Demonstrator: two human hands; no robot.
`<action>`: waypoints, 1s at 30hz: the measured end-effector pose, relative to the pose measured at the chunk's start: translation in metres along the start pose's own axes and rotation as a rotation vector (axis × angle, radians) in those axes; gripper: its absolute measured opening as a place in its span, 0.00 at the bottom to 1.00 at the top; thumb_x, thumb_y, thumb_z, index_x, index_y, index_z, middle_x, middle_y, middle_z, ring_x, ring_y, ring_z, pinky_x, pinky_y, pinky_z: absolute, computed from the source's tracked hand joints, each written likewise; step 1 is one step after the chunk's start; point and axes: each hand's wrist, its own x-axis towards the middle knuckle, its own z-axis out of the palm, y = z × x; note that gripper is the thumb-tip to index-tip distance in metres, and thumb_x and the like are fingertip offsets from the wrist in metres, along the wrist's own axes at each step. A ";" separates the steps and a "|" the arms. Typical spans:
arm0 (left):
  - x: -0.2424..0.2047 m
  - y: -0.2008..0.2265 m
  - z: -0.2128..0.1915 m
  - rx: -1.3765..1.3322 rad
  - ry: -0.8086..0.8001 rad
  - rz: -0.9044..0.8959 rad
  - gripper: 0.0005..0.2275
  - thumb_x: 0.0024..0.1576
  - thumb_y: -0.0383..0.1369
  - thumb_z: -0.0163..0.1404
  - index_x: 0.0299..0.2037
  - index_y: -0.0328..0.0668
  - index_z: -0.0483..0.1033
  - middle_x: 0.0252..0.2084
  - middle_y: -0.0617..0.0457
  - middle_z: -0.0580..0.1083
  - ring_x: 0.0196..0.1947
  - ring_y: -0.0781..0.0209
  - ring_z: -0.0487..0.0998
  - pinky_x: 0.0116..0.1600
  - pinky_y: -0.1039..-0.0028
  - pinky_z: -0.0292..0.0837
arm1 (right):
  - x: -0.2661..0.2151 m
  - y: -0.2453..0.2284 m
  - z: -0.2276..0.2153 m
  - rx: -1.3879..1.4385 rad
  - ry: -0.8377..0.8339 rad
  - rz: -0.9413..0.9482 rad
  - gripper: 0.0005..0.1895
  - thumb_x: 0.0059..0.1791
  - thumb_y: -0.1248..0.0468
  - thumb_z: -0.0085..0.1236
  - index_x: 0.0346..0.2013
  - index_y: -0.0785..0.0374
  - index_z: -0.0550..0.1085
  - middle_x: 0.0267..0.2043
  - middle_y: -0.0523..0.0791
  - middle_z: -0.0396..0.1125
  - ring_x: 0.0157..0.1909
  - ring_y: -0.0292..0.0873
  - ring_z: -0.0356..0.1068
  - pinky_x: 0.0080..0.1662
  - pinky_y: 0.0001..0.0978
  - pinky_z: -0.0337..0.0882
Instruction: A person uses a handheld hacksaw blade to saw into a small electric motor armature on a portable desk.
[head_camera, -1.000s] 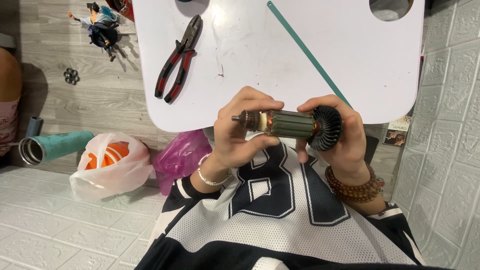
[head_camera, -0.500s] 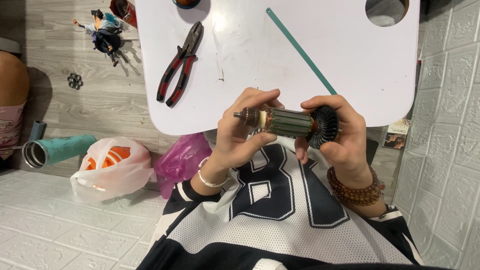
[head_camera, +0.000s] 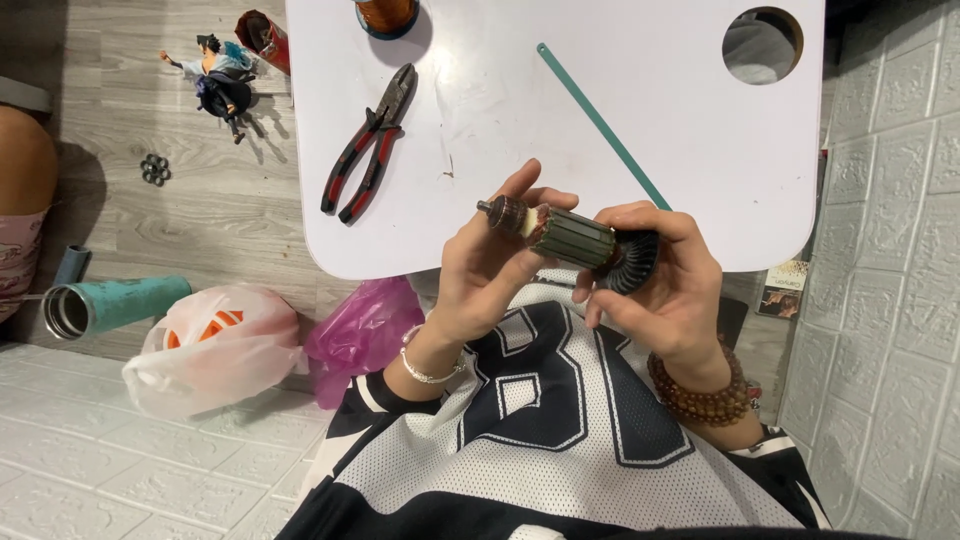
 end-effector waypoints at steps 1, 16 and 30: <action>0.000 -0.003 -0.003 0.000 0.000 0.002 0.26 0.64 0.23 0.47 0.71 0.28 0.53 0.59 0.32 0.71 0.62 0.51 0.71 0.63 0.63 0.72 | 0.001 0.000 0.001 -0.001 -0.001 0.000 0.27 0.42 0.76 0.59 0.51 0.78 0.59 0.43 0.64 0.62 0.28 0.51 0.75 0.22 0.35 0.82; -0.002 -0.010 -0.011 0.013 0.025 0.036 0.29 0.59 0.23 0.53 0.69 0.24 0.55 0.54 0.31 0.74 0.58 0.47 0.74 0.60 0.62 0.76 | -0.004 0.004 0.010 -0.280 0.032 -0.157 0.26 0.40 0.79 0.66 0.50 0.76 0.65 0.47 0.62 0.62 0.46 0.53 0.73 0.35 0.37 0.82; -0.001 -0.037 -0.026 0.083 0.188 -0.111 0.22 0.60 0.37 0.56 0.61 0.34 0.69 0.47 0.38 0.78 0.50 0.54 0.80 0.56 0.67 0.77 | -0.010 0.038 0.011 -0.739 0.047 -0.259 0.30 0.45 0.68 0.69 0.59 0.73 0.67 0.57 0.62 0.63 0.55 0.60 0.70 0.50 0.46 0.76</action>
